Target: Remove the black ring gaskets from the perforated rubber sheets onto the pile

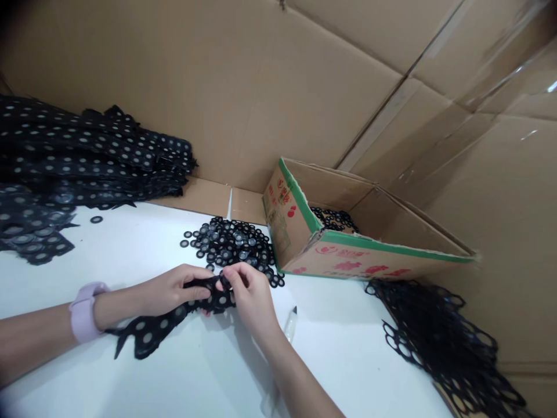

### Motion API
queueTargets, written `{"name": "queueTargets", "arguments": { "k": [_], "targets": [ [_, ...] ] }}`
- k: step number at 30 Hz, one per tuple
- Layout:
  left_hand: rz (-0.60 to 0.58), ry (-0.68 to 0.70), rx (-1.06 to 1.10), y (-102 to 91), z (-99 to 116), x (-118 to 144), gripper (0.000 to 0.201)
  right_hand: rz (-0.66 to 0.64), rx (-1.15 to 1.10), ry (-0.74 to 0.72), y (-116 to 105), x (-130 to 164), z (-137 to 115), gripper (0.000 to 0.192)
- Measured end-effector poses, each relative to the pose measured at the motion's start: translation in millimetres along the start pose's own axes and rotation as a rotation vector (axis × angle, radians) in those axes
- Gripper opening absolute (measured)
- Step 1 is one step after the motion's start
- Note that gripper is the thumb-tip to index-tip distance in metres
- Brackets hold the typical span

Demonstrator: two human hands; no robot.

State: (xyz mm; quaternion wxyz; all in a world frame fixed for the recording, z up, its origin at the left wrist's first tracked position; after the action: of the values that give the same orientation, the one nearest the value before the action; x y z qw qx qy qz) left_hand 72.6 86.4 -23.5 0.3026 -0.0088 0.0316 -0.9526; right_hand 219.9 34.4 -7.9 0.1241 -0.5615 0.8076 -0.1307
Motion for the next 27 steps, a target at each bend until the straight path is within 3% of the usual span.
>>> {"name": "queueTargets", "arguments": {
  "k": [8,15,19,24,27],
  "targets": [
    [-0.068,-0.119,0.130,7.4,-4,2,0.028,0.227,-0.067,0.004,-4,-3,7,0.044],
    [-0.047,-0.283,0.175,0.0,-6,0,0.023,0.223,0.092,-0.280,-11,-2,-9,0.043],
    [-0.067,-0.350,0.219,3.7,-2,2,0.021,0.230,0.090,-0.239,-8,-1,-6,0.021],
    [-0.060,-0.362,0.303,10.8,-4,4,0.027,0.171,0.125,-0.284,-7,0,-11,0.036],
    [0.004,-0.323,0.348,9.3,-9,2,0.031,0.065,0.148,-0.366,-11,1,-18,0.024]
  ]
}}
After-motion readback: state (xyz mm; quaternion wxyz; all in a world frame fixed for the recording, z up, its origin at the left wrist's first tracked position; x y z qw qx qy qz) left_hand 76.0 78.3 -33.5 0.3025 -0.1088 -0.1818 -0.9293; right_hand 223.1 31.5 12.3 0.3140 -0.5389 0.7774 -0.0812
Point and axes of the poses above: each hand's wrist, its own x-axis away from the middle knuckle, its own y-axis out of the palm, z = x × y, the point moved 4 cm from there along -x, towards the middle knuckle, and after that the axes turned 7 degrees about z, right-handed, at the moved point
